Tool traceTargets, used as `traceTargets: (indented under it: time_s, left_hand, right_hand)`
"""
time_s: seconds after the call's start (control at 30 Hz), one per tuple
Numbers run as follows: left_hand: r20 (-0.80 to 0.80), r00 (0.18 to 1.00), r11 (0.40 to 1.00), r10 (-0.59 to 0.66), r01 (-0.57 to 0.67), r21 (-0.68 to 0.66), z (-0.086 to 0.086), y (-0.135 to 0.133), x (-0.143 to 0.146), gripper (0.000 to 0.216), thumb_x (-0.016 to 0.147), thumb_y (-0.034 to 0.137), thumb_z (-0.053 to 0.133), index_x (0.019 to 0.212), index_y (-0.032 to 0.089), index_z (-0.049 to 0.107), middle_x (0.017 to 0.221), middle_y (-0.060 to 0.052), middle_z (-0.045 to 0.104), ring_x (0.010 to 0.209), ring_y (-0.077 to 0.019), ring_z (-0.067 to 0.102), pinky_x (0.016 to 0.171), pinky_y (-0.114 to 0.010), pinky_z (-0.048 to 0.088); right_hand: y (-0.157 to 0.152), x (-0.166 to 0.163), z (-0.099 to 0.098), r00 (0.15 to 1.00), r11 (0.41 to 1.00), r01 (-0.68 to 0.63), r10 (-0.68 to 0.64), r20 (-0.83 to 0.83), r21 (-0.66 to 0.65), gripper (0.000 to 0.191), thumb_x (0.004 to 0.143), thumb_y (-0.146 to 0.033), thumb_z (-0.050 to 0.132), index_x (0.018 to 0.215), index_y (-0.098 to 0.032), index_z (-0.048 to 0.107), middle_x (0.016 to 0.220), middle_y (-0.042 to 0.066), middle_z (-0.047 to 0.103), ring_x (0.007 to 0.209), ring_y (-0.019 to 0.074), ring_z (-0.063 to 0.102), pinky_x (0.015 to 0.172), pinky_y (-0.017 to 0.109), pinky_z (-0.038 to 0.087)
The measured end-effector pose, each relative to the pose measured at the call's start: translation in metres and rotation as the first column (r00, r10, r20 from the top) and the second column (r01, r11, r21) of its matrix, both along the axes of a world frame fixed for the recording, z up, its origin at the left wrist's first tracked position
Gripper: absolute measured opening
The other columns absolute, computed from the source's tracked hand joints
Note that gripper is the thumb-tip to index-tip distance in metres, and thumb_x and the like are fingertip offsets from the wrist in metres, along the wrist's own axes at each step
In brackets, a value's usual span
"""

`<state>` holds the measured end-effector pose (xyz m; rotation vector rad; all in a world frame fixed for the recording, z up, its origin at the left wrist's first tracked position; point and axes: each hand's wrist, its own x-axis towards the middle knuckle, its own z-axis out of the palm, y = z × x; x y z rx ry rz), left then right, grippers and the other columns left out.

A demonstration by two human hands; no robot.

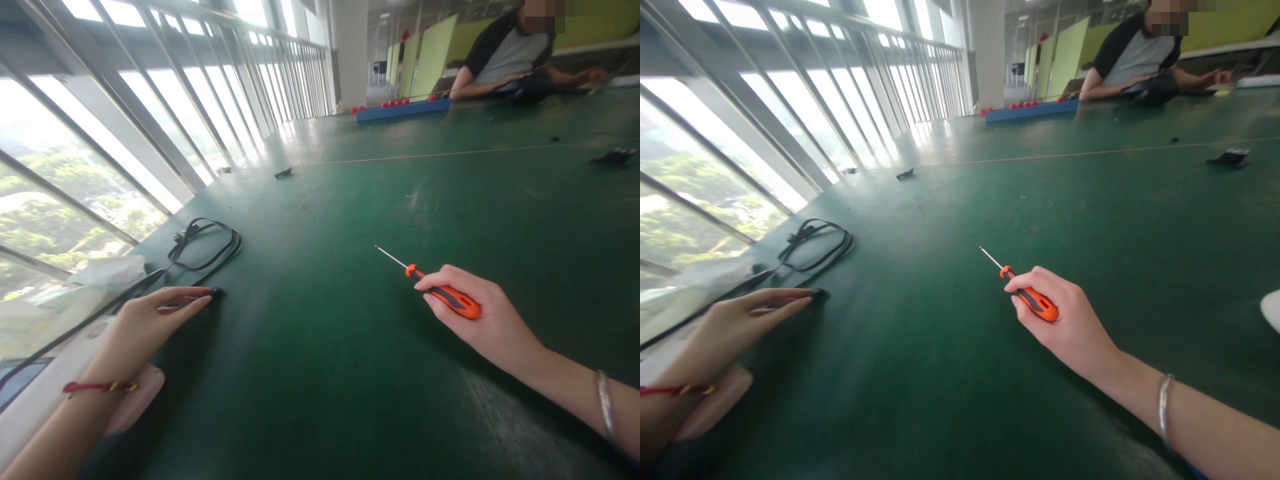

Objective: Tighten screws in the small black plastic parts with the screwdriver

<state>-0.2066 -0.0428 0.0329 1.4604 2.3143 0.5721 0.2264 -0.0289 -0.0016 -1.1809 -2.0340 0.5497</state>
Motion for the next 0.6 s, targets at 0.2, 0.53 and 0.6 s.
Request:
traceTargets:
  time_s: [0.2, 0.53, 0.6]
  left_hand:
    - [-0.023, 1.000, 0.999, 0.018, -0.017, 0.047, 0.0002, -0.0030, 0.0013, 0.047, 0.064, 0.056, 0.064, 0.094, 0.021, 0.069, 0.098, -0.002, 0.074, 0.092, -0.0240, 0.067, 0.082, -0.028, 0.047]
    - [-0.036, 0.999, 1.000, -0.003, 0.003, 0.021, -0.0023, -0.0018, -0.0022, 0.048, 0.062, 0.063, 0.065, 0.088, 0.023, 0.070, 0.092, 0.000, 0.075, 0.091, -0.0222, 0.067, 0.081, -0.025, 0.045]
    - [-0.036, 0.999, 1.000, -0.013, 0.013, 0.010, -0.0018, -0.0014, -0.0009, 0.049, 0.063, 0.064, 0.065, 0.088, 0.022, 0.070, 0.093, 0.000, 0.074, 0.091, -0.0213, 0.067, 0.082, -0.025, 0.045]
  right_hand:
    - [0.0002, 0.0007, -0.0013, 1.000, 1.000, -0.007, 0.007, -0.002, 0.011, 0.010, 0.086, -0.021, 0.053, 0.092, -0.023, 0.060, 0.078, -0.002, 0.056, 0.061, 0.0086, 0.054, 0.057, 0.024, 0.043]
    - [-0.0003, 0.0013, -0.0010, 1.000, 1.000, -0.009, 0.009, -0.005, 0.005, 0.010, 0.086, -0.020, 0.054, 0.092, -0.023, 0.060, 0.078, -0.002, 0.057, 0.061, 0.0084, 0.054, 0.056, 0.024, 0.044]
    - [-0.0007, 0.0012, -0.0008, 1.000, 1.000, -0.007, 0.007, -0.009, 0.004, 0.010, 0.085, -0.021, 0.054, 0.092, -0.023, 0.061, 0.078, -0.002, 0.057, 0.061, 0.0082, 0.054, 0.056, 0.023, 0.044]
